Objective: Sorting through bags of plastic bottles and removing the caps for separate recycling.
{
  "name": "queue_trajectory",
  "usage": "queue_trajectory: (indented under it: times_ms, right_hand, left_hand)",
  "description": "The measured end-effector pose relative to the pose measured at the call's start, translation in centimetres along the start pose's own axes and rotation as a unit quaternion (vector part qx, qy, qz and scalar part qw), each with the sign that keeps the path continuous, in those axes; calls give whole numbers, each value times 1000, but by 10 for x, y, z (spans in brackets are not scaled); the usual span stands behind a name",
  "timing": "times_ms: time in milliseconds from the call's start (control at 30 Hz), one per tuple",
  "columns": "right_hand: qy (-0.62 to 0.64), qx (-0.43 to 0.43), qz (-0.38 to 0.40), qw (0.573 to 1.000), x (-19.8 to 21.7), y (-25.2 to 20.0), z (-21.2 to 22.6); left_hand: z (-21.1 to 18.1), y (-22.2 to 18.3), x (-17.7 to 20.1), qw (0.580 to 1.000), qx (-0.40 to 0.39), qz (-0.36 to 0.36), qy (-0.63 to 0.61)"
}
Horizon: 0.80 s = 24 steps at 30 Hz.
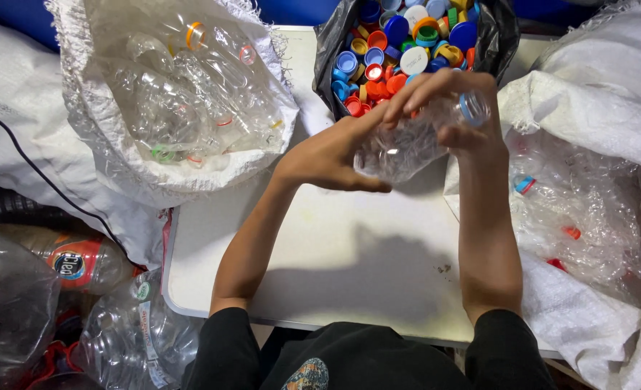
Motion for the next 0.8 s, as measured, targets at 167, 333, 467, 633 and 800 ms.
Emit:
queue_trajectory:
  times_ms: [167,333,467,633,800]
  right_hand:
    - [45,23,172,984,-41,0,10]
    - [48,-46,104,992,-35,-15,-12]
    - [14,-93,65,993,-27,-16,-22]
    - [-9,-103,55,993,-23,-16,-23]
    - [-39,-84,63,994,-20,-19,-21]
  left_hand:
    - [10,1,-13,955,-244,52,-158]
    - [14,8,-20,973,-230,5,-30]
    - [10,7,-18,972,-232,-18,-37]
    - [8,6,-14,962,-264,-20,-60]
    - [15,5,-18,969,-243,-1,-39]
Point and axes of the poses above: each hand's wrist, its own y-axis towards the middle knuckle, its own x-axis out of the back of the hand, z = x × y, the point moved 8 cm from there along y, towards the middle knuckle, and after that the axes turned 5 degrees about y, right-handed, at the moved point
